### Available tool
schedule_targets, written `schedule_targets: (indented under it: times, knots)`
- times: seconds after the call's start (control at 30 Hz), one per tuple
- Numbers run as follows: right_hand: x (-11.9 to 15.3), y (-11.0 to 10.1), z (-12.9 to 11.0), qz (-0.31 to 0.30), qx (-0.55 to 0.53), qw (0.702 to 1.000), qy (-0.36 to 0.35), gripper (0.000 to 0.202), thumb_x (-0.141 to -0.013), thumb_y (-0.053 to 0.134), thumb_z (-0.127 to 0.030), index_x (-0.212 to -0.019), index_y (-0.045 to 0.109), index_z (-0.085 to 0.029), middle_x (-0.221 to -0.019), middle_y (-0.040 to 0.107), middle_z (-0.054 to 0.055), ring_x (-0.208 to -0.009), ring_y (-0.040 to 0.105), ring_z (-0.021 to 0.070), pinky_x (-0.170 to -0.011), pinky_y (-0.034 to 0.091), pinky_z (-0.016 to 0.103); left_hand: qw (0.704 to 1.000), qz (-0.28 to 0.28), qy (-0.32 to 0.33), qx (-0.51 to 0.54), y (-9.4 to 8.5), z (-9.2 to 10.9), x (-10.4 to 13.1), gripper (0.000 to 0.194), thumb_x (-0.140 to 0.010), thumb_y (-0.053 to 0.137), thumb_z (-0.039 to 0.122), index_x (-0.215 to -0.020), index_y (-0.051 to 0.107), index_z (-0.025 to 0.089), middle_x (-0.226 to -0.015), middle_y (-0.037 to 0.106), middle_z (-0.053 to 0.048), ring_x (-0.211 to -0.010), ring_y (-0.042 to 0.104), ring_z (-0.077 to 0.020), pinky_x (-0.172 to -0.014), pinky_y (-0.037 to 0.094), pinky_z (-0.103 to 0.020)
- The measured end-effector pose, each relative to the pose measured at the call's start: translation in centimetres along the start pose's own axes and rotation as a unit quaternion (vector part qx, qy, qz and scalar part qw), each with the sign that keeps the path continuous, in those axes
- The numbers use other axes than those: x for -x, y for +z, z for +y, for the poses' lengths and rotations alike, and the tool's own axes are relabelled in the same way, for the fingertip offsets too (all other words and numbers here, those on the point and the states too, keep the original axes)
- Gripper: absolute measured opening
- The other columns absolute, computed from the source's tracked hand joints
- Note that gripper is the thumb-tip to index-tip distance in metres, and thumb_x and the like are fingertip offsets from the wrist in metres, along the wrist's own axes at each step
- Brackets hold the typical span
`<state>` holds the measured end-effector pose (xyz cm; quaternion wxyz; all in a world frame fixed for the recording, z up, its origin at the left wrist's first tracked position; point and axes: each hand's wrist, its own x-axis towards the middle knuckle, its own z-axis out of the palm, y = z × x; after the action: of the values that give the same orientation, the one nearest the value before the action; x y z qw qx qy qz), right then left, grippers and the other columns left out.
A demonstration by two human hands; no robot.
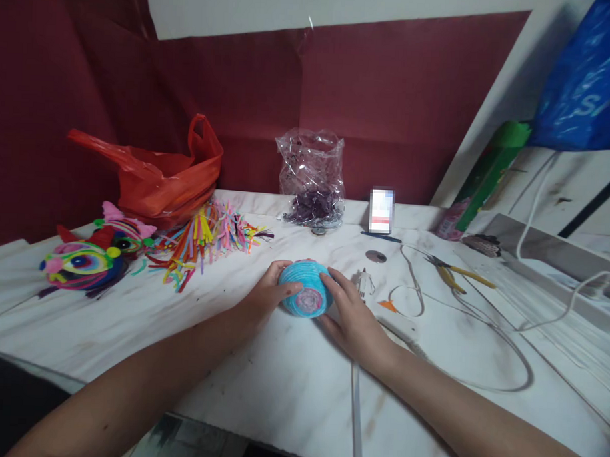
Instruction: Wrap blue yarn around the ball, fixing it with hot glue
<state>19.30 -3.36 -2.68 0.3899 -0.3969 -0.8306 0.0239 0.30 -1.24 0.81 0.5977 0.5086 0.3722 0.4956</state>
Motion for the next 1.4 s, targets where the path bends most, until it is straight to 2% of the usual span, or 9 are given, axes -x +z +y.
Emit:
schedule_targets:
  times: [0.27, 0.47, 0.67, 0.9, 1.03, 1.13, 1.2, 1.27, 1.4]
  knots:
    - [0.2, 0.4, 0.1, -0.009, -0.003, 1.0, 0.007, 0.073, -0.083, 0.056, -0.019, -0.145, 0.02, -0.031, -0.143, 0.034, 0.016, -0.132, 0.038, 0.0332, -0.102, 0.04, 0.055, 0.999, 0.031, -0.006, -0.026, 0.3, 0.1, 0.3, 0.056, -0.056, 0.075, 0.024, -0.105, 0.049, 0.02, -0.117, 0.061, -0.009, -0.1, 0.059, -0.0256, -0.08, 0.048, -0.036]
    - [0.1, 0.5, 0.0, -0.001, -0.004, 1.0, 0.004, 0.072, -0.084, 0.056, -0.019, -0.145, 0.019, -0.029, -0.141, 0.035, 0.017, -0.131, 0.039, 0.0327, -0.103, 0.04, 0.054, 0.984, 0.042, 0.031, -0.17, 0.0, 0.4, -0.1, 0.058, -0.053, 0.076, 0.032, -0.104, 0.051, 0.019, -0.099, 0.063, -0.007, -0.088, 0.06, -0.0255, -0.075, 0.048, -0.036]
    - [0.1, 0.5, 0.0, -0.009, -0.015, 1.0, 0.017, 0.073, -0.083, 0.056, -0.018, -0.145, 0.019, -0.029, -0.142, 0.034, 0.016, -0.131, 0.039, 0.0325, -0.103, 0.04, 0.055, 0.949, 0.1, 0.061, -0.292, -0.3, 0.2, -0.1, 0.058, -0.051, 0.076, 0.032, -0.105, 0.058, 0.022, -0.099, 0.066, -0.005, -0.094, 0.059, -0.0274, -0.085, 0.045, -0.038]
    - [0.0, 0.5, 0.4, -0.003, -0.04, 0.999, 0.03, 0.074, -0.081, 0.057, -0.017, -0.144, 0.021, -0.029, -0.142, 0.035, 0.015, -0.132, 0.038, 0.031, -0.105, 0.037, 0.054, 0.977, -0.006, 0.07, -0.201, -1.2, -0.4, -0.6, 0.069, -0.058, 0.077, 0.042, -0.118, 0.052, 0.018, -0.12, 0.061, -0.011, -0.111, 0.056, -0.031, -0.092, 0.045, -0.04]
    - [0.0, 0.7, 0.8, 0.003, -0.063, 0.997, 0.034, 0.072, -0.08, 0.057, -0.016, -0.143, 0.024, -0.026, -0.141, 0.037, 0.016, -0.132, 0.037, 0.03, -0.106, 0.037, 0.053, 0.986, -0.01, 0.052, -0.161, -1.1, -0.5, -0.8, 0.063, -0.067, 0.07, 0.046, -0.118, 0.05, 0.016, -0.124, 0.058, -0.014, -0.115, 0.054, -0.031, -0.095, 0.044, -0.043]
    - [0.0, 0.6, 0.9, -0.004, -0.081, 0.996, 0.034, 0.071, -0.078, 0.055, -0.012, -0.142, 0.027, -0.025, -0.143, 0.035, 0.018, -0.135, 0.033, 0.0299, -0.108, 0.032, 0.055, 0.983, -0.008, 0.048, -0.179, -1.1, -0.8, -0.8, 0.078, -0.06, 0.078, 0.039, -0.127, 0.043, 0.019, -0.131, 0.052, -0.014, -0.114, 0.055, -0.0317, -0.092, 0.046, -0.044]
    - [-0.2, 0.3, 0.7, -0.021, -0.122, 0.992, 0.038, 0.072, -0.076, 0.054, -0.009, -0.141, 0.028, -0.025, -0.146, 0.03, 0.016, -0.138, 0.028, 0.029, -0.109, 0.031, 0.055, 0.971, 0.01, 0.078, -0.224, -1.1, -1.1, -0.6, 0.086, -0.056, 0.081, 0.036, -0.131, 0.04, 0.02, -0.134, 0.048, -0.015, -0.117, 0.052, -0.0328, -0.095, 0.045, -0.045]
    - [-0.4, 0.1, 0.4, -0.031, -0.2, 0.977, 0.063, 0.073, -0.075, 0.053, -0.009, -0.141, 0.027, -0.024, -0.149, 0.028, 0.015, -0.139, 0.027, 0.0274, -0.108, 0.035, 0.051, 0.944, 0.029, 0.15, -0.292, -1.3, -1.1, -0.6, 0.088, -0.055, 0.082, 0.035, -0.132, 0.042, 0.02, -0.135, 0.046, -0.015, -0.122, 0.047, -0.0333, -0.101, 0.04, -0.046]
    - [-0.7, -0.1, -0.2, -0.006, -0.322, 0.935, 0.151, 0.067, -0.077, 0.061, -0.025, -0.137, 0.031, -0.022, -0.142, 0.039, 0.015, -0.13, 0.041, 0.0266, -0.1, 0.046, 0.046, 0.872, 0.001, 0.292, -0.392, -1.6, -1.1, -0.6, 0.084, -0.056, 0.081, 0.031, -0.131, 0.045, 0.02, -0.134, 0.044, -0.016, -0.129, 0.039, -0.0326, -0.109, 0.031, -0.044]
